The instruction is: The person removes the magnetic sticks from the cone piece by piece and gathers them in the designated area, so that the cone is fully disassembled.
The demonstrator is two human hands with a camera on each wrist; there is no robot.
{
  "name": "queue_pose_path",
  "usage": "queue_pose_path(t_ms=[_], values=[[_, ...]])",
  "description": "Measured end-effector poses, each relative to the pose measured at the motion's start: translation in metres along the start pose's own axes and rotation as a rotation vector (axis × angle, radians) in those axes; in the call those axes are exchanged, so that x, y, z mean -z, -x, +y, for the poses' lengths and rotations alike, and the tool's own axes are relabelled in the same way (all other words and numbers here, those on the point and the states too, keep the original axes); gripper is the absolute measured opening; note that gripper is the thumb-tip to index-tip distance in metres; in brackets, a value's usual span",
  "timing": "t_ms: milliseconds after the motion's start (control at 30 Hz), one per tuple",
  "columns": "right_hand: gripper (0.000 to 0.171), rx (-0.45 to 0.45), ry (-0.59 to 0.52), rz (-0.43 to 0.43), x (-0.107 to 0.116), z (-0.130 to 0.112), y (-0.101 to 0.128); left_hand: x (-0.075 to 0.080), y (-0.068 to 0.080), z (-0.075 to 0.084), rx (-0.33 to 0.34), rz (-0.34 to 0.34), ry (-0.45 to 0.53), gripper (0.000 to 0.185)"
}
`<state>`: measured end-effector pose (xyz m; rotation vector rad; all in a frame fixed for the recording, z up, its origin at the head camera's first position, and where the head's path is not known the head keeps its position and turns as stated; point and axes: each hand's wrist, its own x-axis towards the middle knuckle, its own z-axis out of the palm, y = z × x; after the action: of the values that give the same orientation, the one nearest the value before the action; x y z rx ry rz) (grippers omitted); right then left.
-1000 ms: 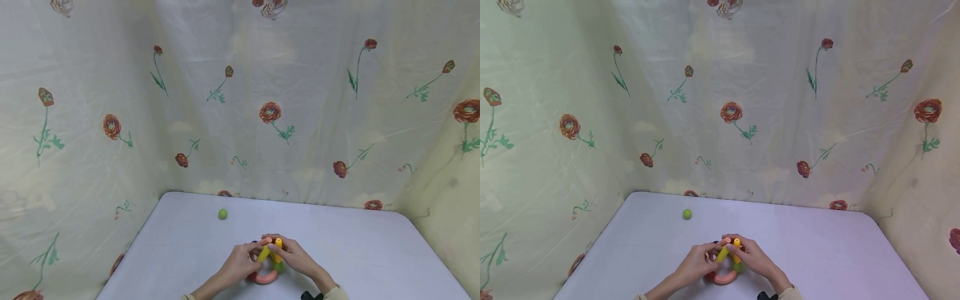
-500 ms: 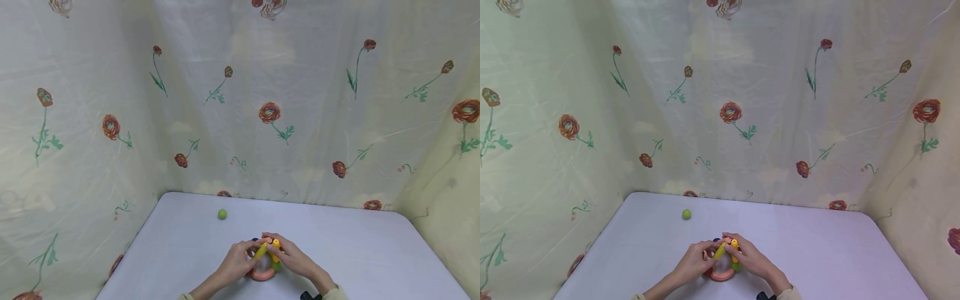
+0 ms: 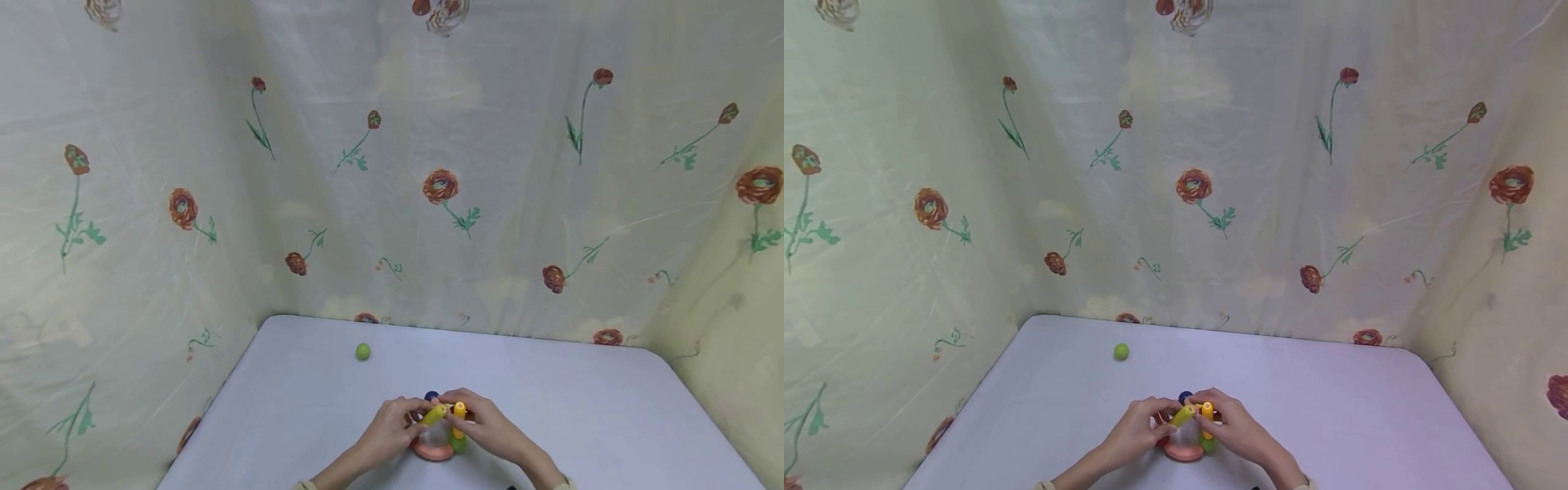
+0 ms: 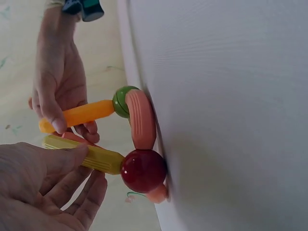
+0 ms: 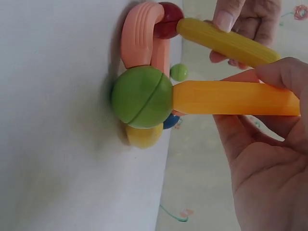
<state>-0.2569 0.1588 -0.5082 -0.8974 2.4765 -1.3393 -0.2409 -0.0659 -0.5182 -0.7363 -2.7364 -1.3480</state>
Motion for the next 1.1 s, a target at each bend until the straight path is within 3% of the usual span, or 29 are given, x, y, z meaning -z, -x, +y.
queue_pose_path(t_ms=[167,267,400,533,667,767,867,967,1033,1100], values=[[0.035,0.030,0.015,0.035,0.000,-0.001,0.006,0.001,0.002,-0.004,-0.006,-0.015,0.056,0.030],[0.036,-0.004,0.024,0.040,0.000,-0.002,0.006,0.007,0.005,-0.009,0.006,-0.029,0.072,0.037],[0.036,-0.062,0.019,0.037,0.000,-0.003,0.004,0.020,0.007,-0.014,0.086,-0.049,0.070,0.043],[0.036,-0.071,0.012,0.039,0.001,-0.003,0.003,0.038,0.007,-0.020,0.156,-0.094,0.076,0.028],[0.037,-0.082,0.014,0.039,0.002,-0.004,0.002,0.053,0.006,-0.027,0.171,-0.142,0.039,0.021],[0.037,-0.100,0.007,0.033,0.003,-0.004,0.001,0.053,0.006,-0.034,0.194,-0.159,-0.009,0.022],[0.037,-0.114,-0.005,0.027,0.003,-0.005,0.001,0.046,0.006,-0.035,0.242,-0.143,-0.085,0.020],[0.038,-0.122,-0.011,0.021,0.002,-0.004,0.000,0.035,0.006,-0.025,0.259,-0.067,-0.208,0.016],[0.039,-0.118,-0.014,0.018,0.002,-0.003,0.000,0.027,0.005,-0.014,0.226,-0.003,-0.285,0.014],[0.040,-0.111,-0.009,0.016,0.002,-0.002,0.000,0.019,0.004,-0.004,0.147,0.059,-0.294,0.013]])
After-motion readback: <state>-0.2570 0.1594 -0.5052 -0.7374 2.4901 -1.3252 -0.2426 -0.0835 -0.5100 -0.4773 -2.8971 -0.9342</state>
